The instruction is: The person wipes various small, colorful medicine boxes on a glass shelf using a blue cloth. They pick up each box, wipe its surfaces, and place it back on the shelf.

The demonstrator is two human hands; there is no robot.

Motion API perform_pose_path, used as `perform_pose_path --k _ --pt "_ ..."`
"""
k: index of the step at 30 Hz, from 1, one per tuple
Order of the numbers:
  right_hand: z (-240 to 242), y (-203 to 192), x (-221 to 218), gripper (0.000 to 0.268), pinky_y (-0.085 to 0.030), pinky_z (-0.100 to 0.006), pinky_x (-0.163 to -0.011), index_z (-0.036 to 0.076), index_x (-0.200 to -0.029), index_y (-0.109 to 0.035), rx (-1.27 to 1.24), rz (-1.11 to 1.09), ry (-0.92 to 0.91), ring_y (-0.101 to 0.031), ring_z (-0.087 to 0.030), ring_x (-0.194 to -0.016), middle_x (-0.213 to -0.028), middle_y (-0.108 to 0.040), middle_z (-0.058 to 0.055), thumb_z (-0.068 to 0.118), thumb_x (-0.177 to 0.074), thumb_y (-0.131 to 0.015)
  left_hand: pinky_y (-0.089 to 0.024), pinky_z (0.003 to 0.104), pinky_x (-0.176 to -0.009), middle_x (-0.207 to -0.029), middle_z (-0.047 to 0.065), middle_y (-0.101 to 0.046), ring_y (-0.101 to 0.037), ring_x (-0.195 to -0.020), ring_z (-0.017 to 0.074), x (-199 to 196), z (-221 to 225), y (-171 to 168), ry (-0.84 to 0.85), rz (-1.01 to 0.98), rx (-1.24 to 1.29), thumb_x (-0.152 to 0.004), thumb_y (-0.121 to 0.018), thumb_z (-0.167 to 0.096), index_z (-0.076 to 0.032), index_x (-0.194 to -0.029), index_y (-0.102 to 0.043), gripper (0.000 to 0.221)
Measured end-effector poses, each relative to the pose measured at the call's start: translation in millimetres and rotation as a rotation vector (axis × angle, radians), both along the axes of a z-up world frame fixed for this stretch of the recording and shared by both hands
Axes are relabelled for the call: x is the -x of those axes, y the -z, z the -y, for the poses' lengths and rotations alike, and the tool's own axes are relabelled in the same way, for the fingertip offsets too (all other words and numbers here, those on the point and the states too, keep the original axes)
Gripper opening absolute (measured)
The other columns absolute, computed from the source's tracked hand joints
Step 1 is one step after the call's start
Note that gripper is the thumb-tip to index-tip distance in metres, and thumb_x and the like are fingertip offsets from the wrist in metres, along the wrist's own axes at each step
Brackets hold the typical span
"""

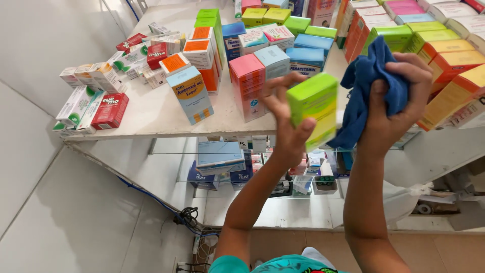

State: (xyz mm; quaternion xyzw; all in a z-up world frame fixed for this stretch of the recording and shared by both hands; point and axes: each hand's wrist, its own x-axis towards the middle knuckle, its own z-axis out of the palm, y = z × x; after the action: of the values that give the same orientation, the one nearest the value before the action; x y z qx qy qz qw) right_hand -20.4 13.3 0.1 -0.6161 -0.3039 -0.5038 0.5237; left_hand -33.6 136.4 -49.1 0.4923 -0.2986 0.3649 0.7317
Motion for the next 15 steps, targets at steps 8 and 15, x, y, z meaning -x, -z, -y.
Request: perform_pose_path --k 8,15 --pt "13.6 -6.3 -1.2 0.035 -0.034 -0.048 -0.108 0.000 -0.132 -0.047 0.168 0.042 0.132 -0.040 -0.038 -0.122 -0.130 -0.043 -0.019 0.000 -0.100 -0.061 -0.046 0.049 -0.105 -0.144 0.018 -0.025 -0.040 -0.127 0.0344 57.0 30.9 2.9 -0.075 0.067 -0.059 -0.094 -0.065 -0.037 -0.030 -0.149 -0.005 0.081" --pt "45.4 -16.8 8.3 0.034 -0.032 -0.045 -0.114 -0.002 -0.133 -0.047 0.181 -0.106 -0.124 -0.041 -0.035 -0.125 -0.131 -0.043 -0.019 0.012 -0.104 -0.054 -0.042 0.041 -0.096 -0.138 0.016 -0.034 -0.041 -0.118 0.0264 20.7 76.4 14.1 -0.147 0.026 0.096 -0.092 -0.057 -0.034 -0.028 -0.150 -0.003 0.079"
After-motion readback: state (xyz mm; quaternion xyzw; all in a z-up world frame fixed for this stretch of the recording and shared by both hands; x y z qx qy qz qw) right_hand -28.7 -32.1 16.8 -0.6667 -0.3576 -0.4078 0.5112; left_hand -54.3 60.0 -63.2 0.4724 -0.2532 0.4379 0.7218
